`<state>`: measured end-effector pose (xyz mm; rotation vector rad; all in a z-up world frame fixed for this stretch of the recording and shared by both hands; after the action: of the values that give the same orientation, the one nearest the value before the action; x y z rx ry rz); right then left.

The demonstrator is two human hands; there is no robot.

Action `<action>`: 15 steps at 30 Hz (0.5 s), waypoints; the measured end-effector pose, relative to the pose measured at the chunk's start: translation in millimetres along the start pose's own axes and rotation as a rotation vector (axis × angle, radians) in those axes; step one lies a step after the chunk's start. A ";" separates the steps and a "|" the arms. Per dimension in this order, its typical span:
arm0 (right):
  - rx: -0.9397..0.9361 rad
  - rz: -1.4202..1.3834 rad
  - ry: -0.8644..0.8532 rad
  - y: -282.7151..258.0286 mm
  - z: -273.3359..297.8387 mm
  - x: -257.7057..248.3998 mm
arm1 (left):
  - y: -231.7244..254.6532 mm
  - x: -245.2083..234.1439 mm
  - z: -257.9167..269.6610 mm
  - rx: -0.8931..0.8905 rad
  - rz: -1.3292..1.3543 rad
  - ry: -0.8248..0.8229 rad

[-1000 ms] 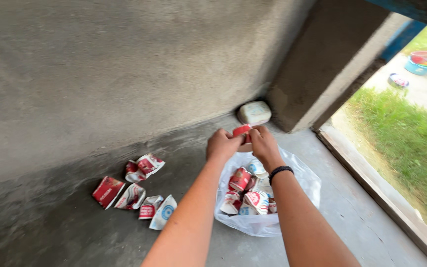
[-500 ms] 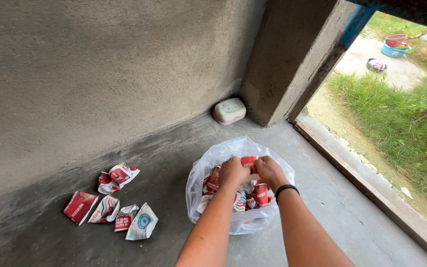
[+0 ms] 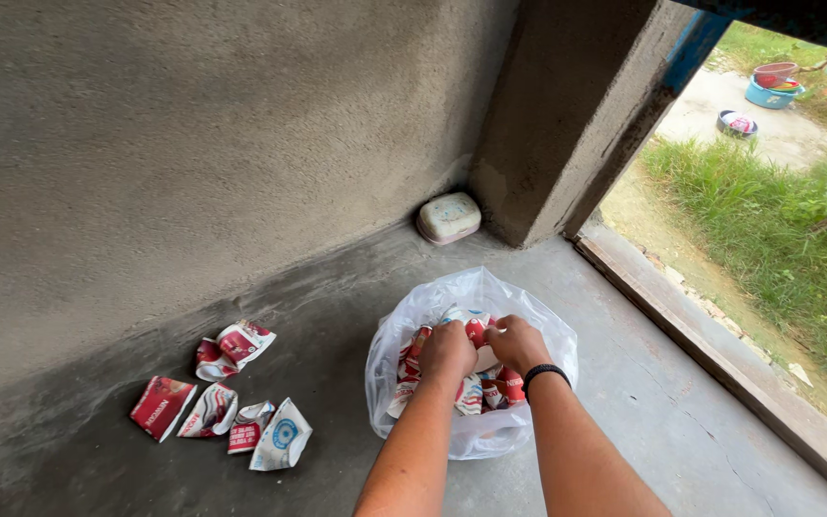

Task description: The person gathers crushed paper cups from the floor and places them into a plastic bag. After filling the bag, they tie it shut and then tie several other bags containing various recyclables.

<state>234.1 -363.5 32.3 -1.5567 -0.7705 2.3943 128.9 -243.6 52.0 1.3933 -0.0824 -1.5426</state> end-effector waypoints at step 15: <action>-0.468 -0.216 0.332 -195.6 11.0 38.6 | -76.8 -172.2 -26.8 0.080 0.217 0.494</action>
<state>183.2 -184.9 105.6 -1.8525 -1.4049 1.8189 72.0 -73.6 116.2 1.7312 0.0084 -0.9965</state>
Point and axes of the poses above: each hand's wrist, its own z-axis away from the middle knuckle, its own x-axis out of the palm, y = z × x, the point moved 2 cm from there along -z, towards the middle knuckle, and after that the axes turned 2 degrees about -x, right-handed, at the moved point
